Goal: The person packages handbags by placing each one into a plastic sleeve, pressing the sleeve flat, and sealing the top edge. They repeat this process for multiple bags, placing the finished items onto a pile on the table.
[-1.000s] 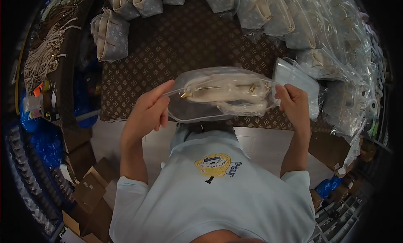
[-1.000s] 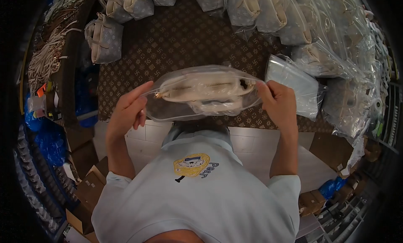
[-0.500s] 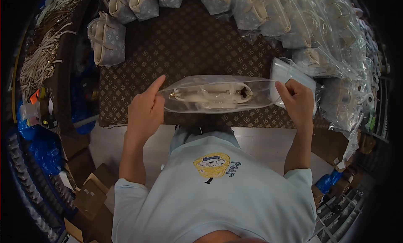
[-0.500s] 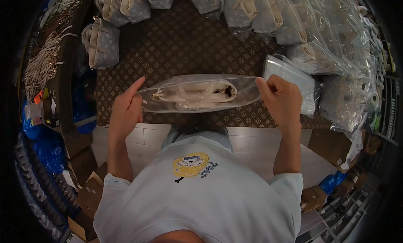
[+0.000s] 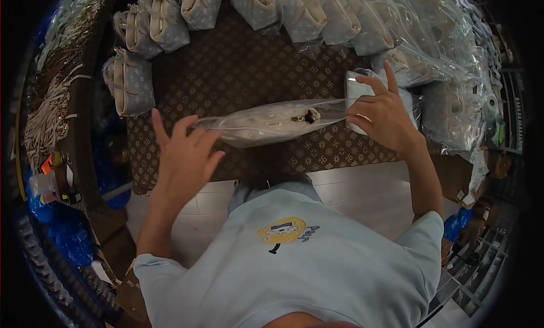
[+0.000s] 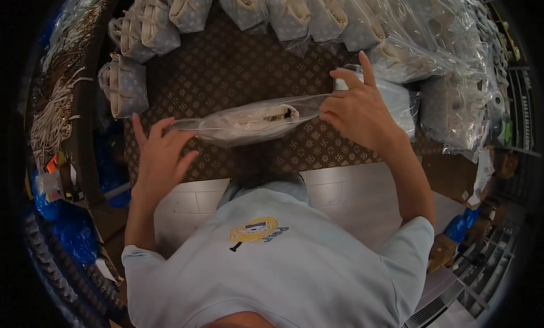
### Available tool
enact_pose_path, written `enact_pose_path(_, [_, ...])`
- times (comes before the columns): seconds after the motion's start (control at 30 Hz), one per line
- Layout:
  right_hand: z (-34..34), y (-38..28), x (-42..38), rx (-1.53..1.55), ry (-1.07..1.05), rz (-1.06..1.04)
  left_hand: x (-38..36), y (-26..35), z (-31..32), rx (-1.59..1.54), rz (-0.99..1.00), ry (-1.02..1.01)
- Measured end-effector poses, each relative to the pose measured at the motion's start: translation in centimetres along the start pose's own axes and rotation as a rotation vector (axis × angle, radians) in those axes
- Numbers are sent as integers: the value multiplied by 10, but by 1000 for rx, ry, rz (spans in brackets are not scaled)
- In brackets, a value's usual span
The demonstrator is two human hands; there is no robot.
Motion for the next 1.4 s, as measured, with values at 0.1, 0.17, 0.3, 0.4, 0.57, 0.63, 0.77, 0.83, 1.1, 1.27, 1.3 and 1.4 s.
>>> enact_pose_path(0.1, [3,4,-3,18,28,-5,0,-14,-10,-179,-185,-20])
enact_pose_path(0.17, [3,0,0,75,70,-46,14,9,-13,-235,79,137])
enact_pose_path(0.3, [3,0,-2,97,79,-82,25,19,-2,-252,16,158])
enact_pose_path(0.4, [2,7,-4,68,112,-84,24,16,1,-142,121,98])
enact_pose_path(0.57, [6,4,0,94,160,-129,36,45,7,-245,149,197])
enact_pose_path(0.63, [5,4,0,85,152,-133,36,41,18,-190,122,169])
enact_pose_path(0.77, [11,17,-6,57,147,-81,19,9,12,-45,-18,-36])
enact_pose_path(0.83, [9,14,-2,57,160,-109,8,-9,-4,-52,-68,-25])
enact_pose_path(1.1, [15,2,13,146,146,-141,-3,-30,-18,-37,-131,33])
enact_pose_path(1.27, [29,3,-17,616,524,338,-9,-24,-19,-111,-202,-13])
enact_pose_path(1.3, [37,7,-22,701,591,455,-9,-24,-19,-112,-196,-15])
enact_pose_path(1.4, [54,14,-23,702,501,375,-7,-22,-20,-107,-197,-23])
Point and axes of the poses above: each hand's wrist, its own x-axis towards the middle knuckle, its own z-axis out of the palm, y = z × x, the point moved 3 cm from there along x, towards the middle knuckle, and after that the axes turned 5 degrees about y, right-handed, at the moved point
